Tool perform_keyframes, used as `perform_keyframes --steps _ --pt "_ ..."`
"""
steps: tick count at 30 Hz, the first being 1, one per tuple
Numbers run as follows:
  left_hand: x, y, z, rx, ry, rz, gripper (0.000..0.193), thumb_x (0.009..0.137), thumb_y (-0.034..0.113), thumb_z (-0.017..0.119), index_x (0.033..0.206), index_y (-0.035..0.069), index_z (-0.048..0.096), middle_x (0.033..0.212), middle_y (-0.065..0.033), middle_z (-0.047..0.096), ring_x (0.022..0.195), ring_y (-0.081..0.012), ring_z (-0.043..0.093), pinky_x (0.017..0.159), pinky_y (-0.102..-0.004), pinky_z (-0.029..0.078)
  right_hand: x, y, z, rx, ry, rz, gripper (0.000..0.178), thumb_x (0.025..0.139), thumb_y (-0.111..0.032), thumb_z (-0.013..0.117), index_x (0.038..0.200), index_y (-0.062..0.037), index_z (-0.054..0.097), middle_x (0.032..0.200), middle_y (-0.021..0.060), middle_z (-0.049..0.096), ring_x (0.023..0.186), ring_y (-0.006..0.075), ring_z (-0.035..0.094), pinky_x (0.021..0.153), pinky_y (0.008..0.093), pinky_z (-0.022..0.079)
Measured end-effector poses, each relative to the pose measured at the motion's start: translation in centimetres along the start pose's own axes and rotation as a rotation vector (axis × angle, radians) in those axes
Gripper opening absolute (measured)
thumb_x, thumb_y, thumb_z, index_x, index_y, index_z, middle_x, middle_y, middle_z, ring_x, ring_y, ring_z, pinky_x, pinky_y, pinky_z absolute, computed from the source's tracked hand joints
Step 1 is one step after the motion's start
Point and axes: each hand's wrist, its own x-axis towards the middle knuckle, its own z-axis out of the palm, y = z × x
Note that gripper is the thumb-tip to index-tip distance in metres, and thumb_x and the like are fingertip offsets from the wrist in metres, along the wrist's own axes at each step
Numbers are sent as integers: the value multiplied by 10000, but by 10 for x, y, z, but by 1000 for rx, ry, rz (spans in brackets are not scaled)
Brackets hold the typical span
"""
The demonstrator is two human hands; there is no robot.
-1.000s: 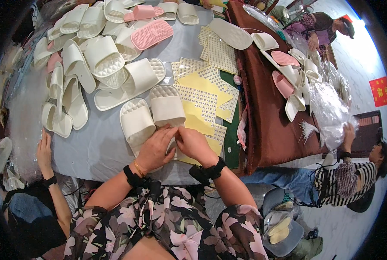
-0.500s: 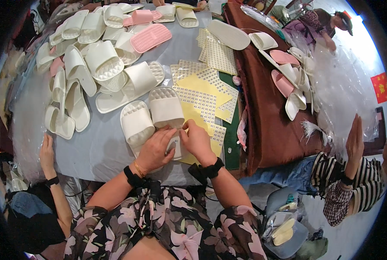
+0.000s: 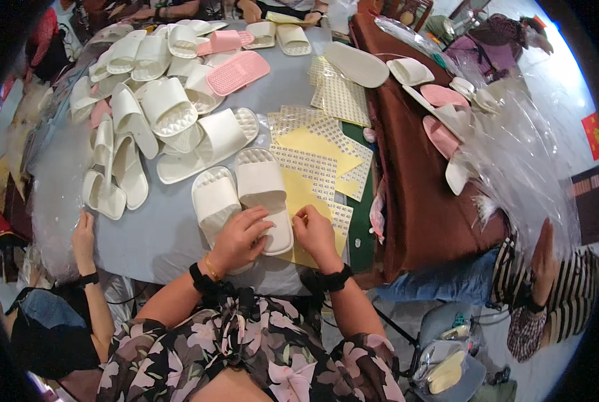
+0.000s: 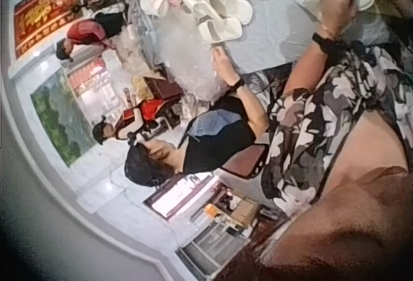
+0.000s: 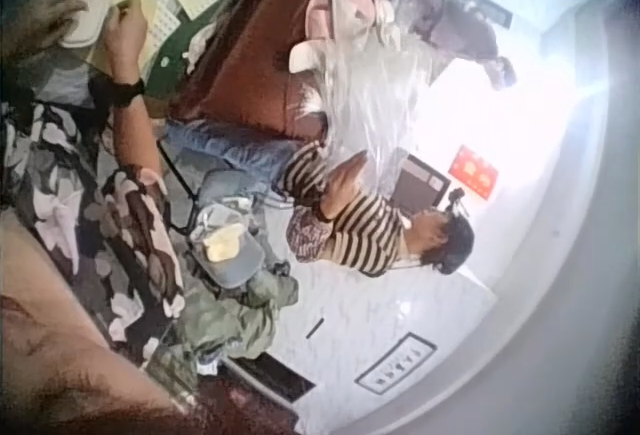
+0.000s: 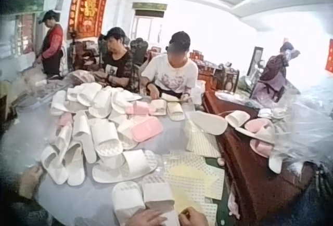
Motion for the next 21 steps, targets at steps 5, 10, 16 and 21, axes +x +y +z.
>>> perform_keyframes --steps 5,10,16,21 --pt "21 35 -49 -208 41 -9 306 764 2 685 1061 75 668 1168 -137 637 996 -332 636 835 -395 523 -2 3 6 -24 37 -75 153 869 -196 625 920 -52 638 750 178 681 708 360 676 626 423 522" --pt "58 120 -130 -429 64 349 256 824 29 675 1080 27 687 1130 -154 662 997 -312 658 850 -408 538 2 22 9 22 76 -25 143 866 -188 641 892 -48 651 719 164 680 656 323 678 599 393 515" --pt "57 153 -169 -486 31 551 260 951 98 525 1102 -72 652 1175 -234 638 1072 -375 640 956 -463 504 1 11 5 -9 51 -33 136 865 -169 647 886 -35 653 675 147 661 602 267 661 576 361 498" --pt "49 158 -173 -502 5 497 254 939 93 512 1094 -50 655 1154 -217 640 1056 -360 641 939 -452 511 -1 -25 1 15 67 -100 119 884 -118 641 892 0 632 617 59 600 553 91 533 526 274 437"
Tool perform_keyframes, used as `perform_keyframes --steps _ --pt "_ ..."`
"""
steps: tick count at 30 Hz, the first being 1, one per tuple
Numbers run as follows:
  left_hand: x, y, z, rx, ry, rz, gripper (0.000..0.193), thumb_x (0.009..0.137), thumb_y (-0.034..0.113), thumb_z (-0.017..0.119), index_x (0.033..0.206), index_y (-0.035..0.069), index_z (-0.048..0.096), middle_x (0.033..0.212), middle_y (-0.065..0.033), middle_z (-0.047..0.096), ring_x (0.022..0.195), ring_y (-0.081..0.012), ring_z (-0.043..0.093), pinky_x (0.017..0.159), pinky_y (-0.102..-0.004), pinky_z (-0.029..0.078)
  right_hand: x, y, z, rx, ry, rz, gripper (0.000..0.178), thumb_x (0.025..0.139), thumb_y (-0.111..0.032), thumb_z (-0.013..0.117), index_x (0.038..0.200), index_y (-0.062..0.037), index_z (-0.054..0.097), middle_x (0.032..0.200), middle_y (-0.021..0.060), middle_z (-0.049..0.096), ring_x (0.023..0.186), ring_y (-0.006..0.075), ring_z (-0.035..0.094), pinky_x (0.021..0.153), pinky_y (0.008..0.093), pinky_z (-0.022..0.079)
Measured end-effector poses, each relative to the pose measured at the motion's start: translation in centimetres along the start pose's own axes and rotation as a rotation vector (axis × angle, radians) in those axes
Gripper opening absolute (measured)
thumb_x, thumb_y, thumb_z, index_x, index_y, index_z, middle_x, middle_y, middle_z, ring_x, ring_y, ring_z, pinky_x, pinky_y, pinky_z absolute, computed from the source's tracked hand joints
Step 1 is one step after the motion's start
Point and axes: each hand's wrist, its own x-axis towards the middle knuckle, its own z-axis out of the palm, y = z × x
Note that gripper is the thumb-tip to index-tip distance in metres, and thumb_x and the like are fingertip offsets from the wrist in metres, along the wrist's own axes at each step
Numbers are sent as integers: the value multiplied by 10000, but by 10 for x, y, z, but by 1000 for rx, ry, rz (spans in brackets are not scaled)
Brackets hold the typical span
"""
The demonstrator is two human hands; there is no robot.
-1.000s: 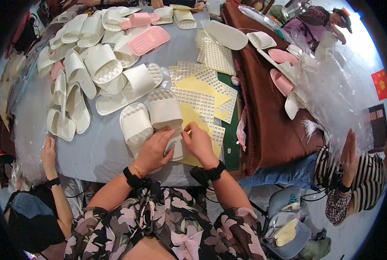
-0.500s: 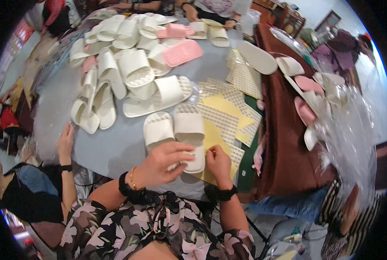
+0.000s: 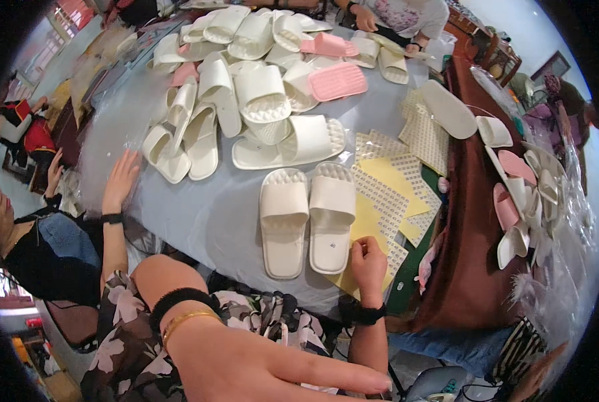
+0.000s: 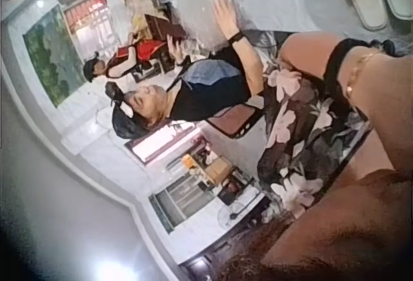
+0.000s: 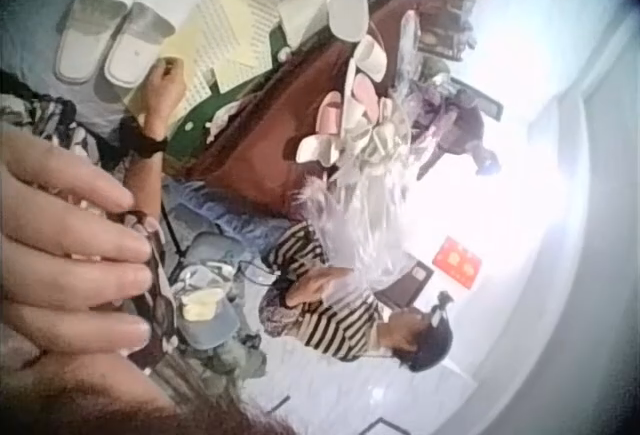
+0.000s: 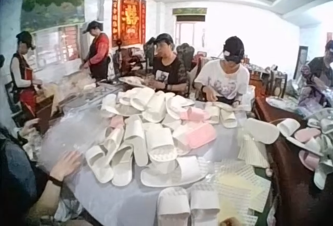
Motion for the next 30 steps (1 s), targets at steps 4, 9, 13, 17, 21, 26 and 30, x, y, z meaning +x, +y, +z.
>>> perform_keyframes --steps 4,9,13,17,21,26,30 --pt "-3 -6 -5 -90 -1 -13 252 930 89 502 1088 -33 657 1137 -204 641 1043 -348 642 925 -442 516 -1 33 -2 -13 8 48 119 884 -121 641 902 -3 641 629 75 623 547 103 556 520 288 444" --pt "-11 -7 -8 -210 -32 16 253 918 84 489 1080 -11 660 1116 -188 643 1026 -334 642 908 -431 523 1 34 8 -41 3 17 126 858 -177 657 866 -51 656 698 155 675 629 303 679 579 384 515" --pt "-23 -23 -4 -146 -108 -208 273 913 107 490 1115 16 651 1100 -183 649 1012 -344 640 897 -421 524 -1 30 5 -24 -2 40 129 854 -179 664 868 -51 656 695 153 674 626 305 678 573 386 514" --pt "-90 -89 16 168 -406 -917 378 933 247 552 1264 70 590 1202 -249 602 1082 -402 593 941 -425 478 -1 38 2 -28 -3 45 123 852 -174 667 874 -53 656 700 152 674 631 305 678 572 385 514" --pt "-135 -125 47 623 -341 -969 567 908 376 610 1385 100 480 1263 -274 529 1144 -429 519 955 -476 429 0 30 3 -40 -17 19 121 851 -171 667 871 -53 654 701 151 673 633 300 678 573 379 514" --pt "-132 -161 77 789 -219 -1046 721 866 498 629 1435 108 418 1166 -266 547 1153 -427 489 968 -499 377 -2 36 3 -39 18 29 118 852 -163 664 852 -46 653 667 136 656 590 276 657 553 362 491" --pt "-134 -177 89 811 -60 -1033 750 853 537 624 1356 11 442 1119 -268 551 1119 -425 494 963 -498 358 -2 34 4 -11 11 4 121 854 -141 661 850 -22 646 629 134 635 544 235 631 535 339 472"
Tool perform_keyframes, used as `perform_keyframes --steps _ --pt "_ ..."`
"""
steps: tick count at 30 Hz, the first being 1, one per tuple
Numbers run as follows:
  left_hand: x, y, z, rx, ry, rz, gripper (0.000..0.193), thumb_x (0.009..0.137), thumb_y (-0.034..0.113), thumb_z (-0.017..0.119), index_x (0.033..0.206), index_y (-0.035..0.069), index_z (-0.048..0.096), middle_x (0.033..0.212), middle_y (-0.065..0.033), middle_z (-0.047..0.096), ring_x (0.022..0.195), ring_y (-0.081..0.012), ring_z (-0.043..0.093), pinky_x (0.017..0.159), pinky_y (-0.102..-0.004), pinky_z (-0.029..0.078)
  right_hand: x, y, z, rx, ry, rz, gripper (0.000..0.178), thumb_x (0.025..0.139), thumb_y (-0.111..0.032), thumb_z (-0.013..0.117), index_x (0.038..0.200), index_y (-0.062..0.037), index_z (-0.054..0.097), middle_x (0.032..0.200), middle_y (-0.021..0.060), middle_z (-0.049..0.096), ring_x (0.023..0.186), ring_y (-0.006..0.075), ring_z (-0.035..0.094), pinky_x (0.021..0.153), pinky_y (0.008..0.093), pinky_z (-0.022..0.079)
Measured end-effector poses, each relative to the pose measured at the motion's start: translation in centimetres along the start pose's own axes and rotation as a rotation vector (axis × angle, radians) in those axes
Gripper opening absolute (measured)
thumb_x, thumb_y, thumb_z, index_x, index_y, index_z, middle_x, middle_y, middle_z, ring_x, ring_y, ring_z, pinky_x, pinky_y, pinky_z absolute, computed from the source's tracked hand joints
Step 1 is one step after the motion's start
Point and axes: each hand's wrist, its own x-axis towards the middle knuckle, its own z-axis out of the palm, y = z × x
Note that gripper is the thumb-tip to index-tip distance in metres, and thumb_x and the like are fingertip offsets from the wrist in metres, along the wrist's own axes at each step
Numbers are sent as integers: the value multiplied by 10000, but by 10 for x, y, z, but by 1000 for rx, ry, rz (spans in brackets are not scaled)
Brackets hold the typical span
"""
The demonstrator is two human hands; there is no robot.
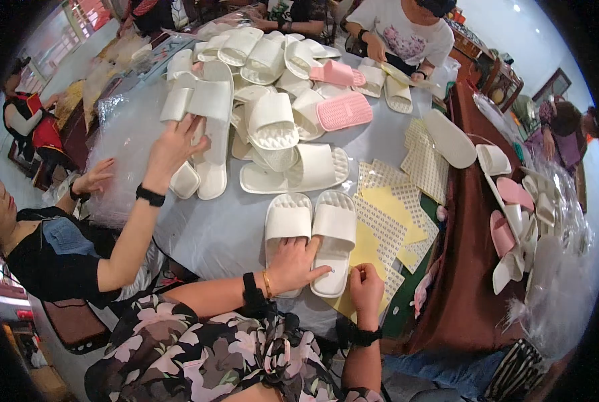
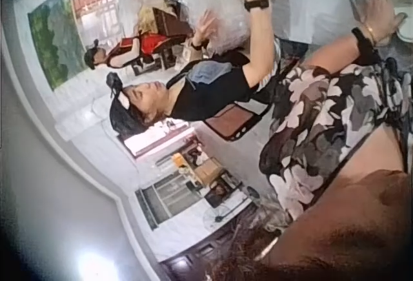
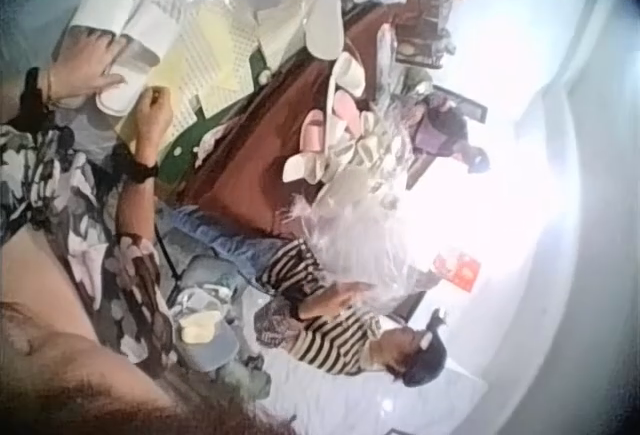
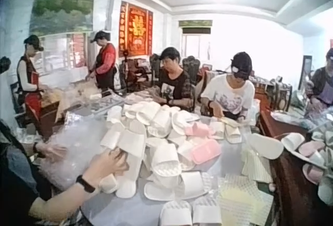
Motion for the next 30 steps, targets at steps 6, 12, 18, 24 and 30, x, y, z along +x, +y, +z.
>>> perform_keyframes --steps 6,12,18,24,30 --pt "-17 -10 -24 -96 184 86 696 844 504 649 1175 -85 484 1011 -279 558 1000 -426 508 916 -483 378 0 -4 -4 45 -25 25 105 870 -107 637 848 -6 618 609 32 592 541 83 520 513 266 422" --pt "-38 -37 -88 -131 305 63 680 803 455 717 1159 -84 504 922 -223 547 896 -394 513 823 -468 405 2 1 -4 41 -42 52 102 869 -115 644 849 -18 622 617 53 602 537 117 547 521 279 435" --pt "-2 -105 -140 13 697 8 606 797 383 742 1150 -62 529 938 -226 565 856 -396 511 777 -484 408 2 9 -1 73 -42 84 127 856 -152 663 861 -27 640 644 97 641 563 181 615 550 314 475" --pt "50 -164 -158 65 511 -225 503 806 302 730 1140 -44 581 1097 -239 602 1073 -414 531 872 -446 456 -1 6 -3 -45 5 9 207 859 -182 660 928 14 664 769 166 687 685 249 672 631 342 510" --pt "17 -119 -106 335 527 -118 496 810 242 706 1231 9 588 1275 -209 551 1231 -418 466 1046 -509 359 2 -6 2 25 -105 61 220 862 -244 632 942 -42 666 843 172 702 787 345 686 686 415 533"
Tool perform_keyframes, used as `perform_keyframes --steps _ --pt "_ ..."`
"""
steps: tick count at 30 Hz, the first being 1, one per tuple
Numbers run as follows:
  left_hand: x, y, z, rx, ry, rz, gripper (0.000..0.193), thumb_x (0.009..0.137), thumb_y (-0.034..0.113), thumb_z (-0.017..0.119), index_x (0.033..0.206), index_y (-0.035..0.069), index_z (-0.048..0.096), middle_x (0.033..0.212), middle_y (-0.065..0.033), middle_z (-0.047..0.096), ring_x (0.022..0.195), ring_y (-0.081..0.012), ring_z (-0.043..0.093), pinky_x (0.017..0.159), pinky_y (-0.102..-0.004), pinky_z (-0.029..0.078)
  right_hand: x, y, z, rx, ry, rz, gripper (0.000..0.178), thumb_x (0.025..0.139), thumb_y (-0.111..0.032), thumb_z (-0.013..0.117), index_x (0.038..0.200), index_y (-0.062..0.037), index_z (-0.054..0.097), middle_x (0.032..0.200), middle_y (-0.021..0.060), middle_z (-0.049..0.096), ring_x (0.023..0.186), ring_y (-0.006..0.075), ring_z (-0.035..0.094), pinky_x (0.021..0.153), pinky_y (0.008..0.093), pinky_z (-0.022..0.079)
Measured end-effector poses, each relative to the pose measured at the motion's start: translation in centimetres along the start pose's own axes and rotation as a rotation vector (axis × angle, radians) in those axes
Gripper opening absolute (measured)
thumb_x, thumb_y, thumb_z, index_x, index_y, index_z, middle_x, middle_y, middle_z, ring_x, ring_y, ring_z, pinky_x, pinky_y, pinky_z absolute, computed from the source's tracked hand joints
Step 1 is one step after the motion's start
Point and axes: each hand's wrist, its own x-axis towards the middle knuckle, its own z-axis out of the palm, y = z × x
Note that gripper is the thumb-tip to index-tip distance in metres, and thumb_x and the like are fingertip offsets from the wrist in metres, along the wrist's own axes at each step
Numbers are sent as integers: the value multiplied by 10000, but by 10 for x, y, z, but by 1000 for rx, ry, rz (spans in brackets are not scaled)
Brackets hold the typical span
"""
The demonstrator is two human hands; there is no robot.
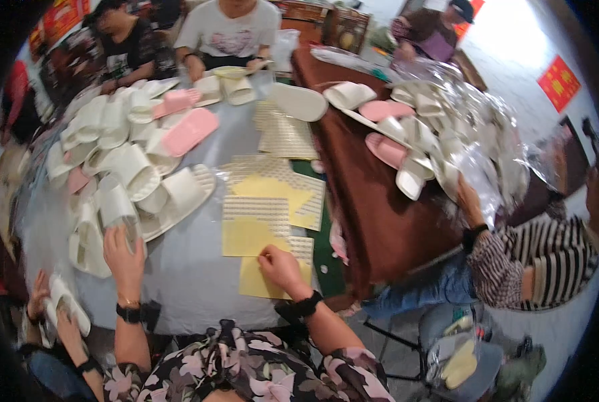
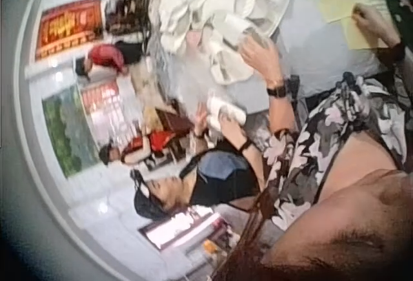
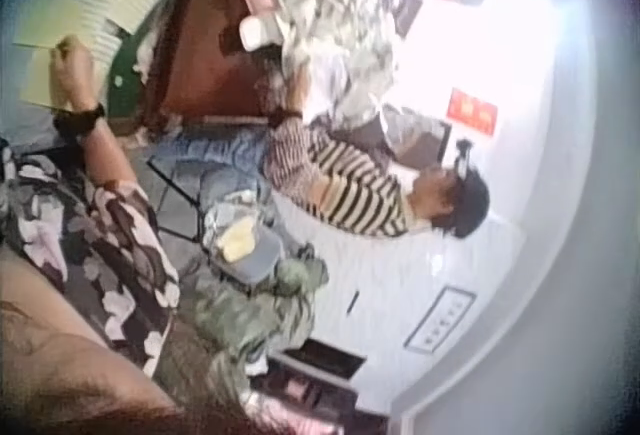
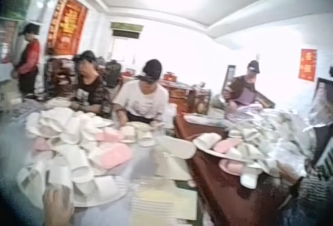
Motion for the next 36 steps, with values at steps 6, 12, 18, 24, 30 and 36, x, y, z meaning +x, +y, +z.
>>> perform_keyframes --steps 6,12,18,24,30,36 --pt "-56 103 14 -482 -433 518 536 767 281 739 1243 76 606 1360 -187 505 1318 -381 414 1093 -518 323 -6 -3 -23 257 -49 -1 180 868 -167 651 930 3 654 770 128 672 689 218 651 647 332 510" --pt "-86 133 32 -467 -539 784 555 774 385 731 1259 145 606 1393 -148 490 1333 -360 407 1108 -529 288 4 7 -99 337 358 -185 88 889 -56 629 956 0 617 813 46 617 753 101 577 696 255 482" --pt "-91 129 36 -443 -587 760 545 824 437 670 1278 145 600 1413 -145 475 1337 -355 399 1120 -525 267 29 58 -233 562 1145 104 466 824 -131 684 1219 6 477 1009 45 548 856 153 544 689 286 470" --pt "-93 129 36 -453 -566 739 541 836 439 655 1282 137 597 1406 -146 482 1337 -343 402 1129 -512 253 56 127 -300 1139 858 440 335 932 -235 598 1162 2 546 948 106 638 733 196 643 548 294 520" --pt "-94 131 39 -452 -548 749 554 843 463 640 1289 138 595 1416 -146 483 1338 -322 410 1135 -495 249 61 150 -323 1194 715 453 206 948 -248 535 1003 -65 611 742 66 655 633 168 637 484 285 498" --pt "-93 133 35 -463 -571 737 552 850 455 634 1300 139 589 1428 -149 474 1351 -319 400 1145 -483 236 12 118 -310 1192 777 273 159 911 -231 555 958 -88 608 695 45 618 554 149 552 481 286 449"
